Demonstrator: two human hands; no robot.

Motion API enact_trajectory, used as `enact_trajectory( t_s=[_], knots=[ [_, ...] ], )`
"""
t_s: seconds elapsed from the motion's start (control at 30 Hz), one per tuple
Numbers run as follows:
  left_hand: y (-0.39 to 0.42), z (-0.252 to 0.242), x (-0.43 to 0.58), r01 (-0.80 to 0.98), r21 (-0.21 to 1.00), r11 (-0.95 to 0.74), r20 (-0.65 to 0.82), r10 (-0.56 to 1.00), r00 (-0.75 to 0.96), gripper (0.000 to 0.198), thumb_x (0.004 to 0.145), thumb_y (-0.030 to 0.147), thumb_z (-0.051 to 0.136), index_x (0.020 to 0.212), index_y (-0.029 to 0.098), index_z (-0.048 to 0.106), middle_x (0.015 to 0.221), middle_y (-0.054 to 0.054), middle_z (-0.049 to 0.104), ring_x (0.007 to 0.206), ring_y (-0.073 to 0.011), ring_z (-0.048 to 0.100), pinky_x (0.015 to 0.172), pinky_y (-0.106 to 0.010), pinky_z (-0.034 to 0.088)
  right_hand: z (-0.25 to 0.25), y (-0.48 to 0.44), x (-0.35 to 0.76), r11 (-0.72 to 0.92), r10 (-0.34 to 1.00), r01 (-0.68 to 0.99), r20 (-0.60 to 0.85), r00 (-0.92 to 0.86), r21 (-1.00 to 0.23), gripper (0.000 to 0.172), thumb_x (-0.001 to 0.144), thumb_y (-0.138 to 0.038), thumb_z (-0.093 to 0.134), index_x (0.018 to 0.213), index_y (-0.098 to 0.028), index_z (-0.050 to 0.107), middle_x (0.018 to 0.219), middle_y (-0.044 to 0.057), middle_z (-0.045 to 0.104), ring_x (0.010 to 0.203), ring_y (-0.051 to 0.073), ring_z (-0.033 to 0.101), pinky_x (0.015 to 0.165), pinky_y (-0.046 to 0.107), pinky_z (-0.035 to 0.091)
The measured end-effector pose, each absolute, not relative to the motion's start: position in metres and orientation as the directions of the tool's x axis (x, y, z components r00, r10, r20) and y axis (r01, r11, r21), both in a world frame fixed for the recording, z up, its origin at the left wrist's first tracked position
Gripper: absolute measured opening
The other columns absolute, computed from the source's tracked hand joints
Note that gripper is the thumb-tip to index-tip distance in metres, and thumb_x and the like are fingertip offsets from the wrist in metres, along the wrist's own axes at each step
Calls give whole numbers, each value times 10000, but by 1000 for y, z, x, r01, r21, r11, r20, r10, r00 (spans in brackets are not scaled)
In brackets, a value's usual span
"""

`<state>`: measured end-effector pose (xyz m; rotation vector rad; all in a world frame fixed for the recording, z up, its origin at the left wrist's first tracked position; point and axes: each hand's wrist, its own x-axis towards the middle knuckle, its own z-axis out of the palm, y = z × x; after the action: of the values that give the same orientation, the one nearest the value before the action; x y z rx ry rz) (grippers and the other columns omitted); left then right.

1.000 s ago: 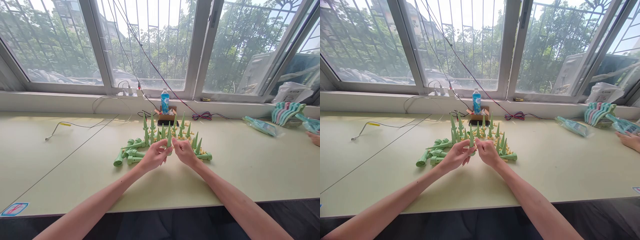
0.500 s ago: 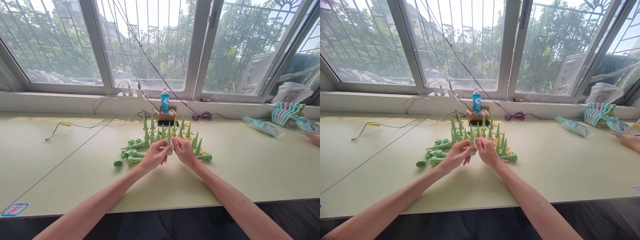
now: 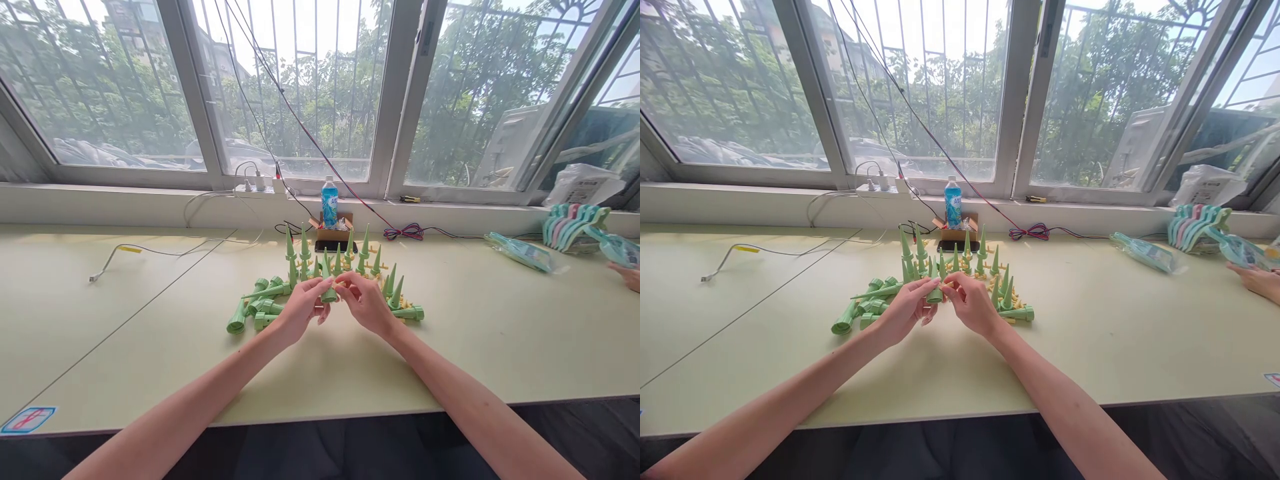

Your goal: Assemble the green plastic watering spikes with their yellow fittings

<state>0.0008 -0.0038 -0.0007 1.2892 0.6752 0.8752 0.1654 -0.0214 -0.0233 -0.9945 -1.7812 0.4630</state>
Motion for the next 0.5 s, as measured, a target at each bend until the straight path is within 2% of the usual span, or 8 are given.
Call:
enact_trajectory(
  t_s=[0.2, 0.5],
  knots=[
    [-5, 0, 0, -145, 989, 20, 60, 851, 522, 352, 856, 475, 577, 778, 132, 558, 723, -17, 556, 401, -48, 431, 388, -206, 320, -24, -19, 165, 605, 783, 407, 603, -151, -684, 242, 942, -391, 480, 871, -186, 588, 677, 0, 613, 553, 110, 523, 560, 233, 418],
    [-4, 0, -1, -104, 994, -39, 86, 861, 501, 359, 854, 468, 585, 724, 143, 504, 709, -10, 557, 407, -51, 445, 387, -205, 319, -27, -17, 167, 657, 726, 464, 665, -176, -594, 253, 955, -318, 474, 760, -180, 557, 637, -19, 559, 543, 92, 437, 553, 211, 359]
  ],
)
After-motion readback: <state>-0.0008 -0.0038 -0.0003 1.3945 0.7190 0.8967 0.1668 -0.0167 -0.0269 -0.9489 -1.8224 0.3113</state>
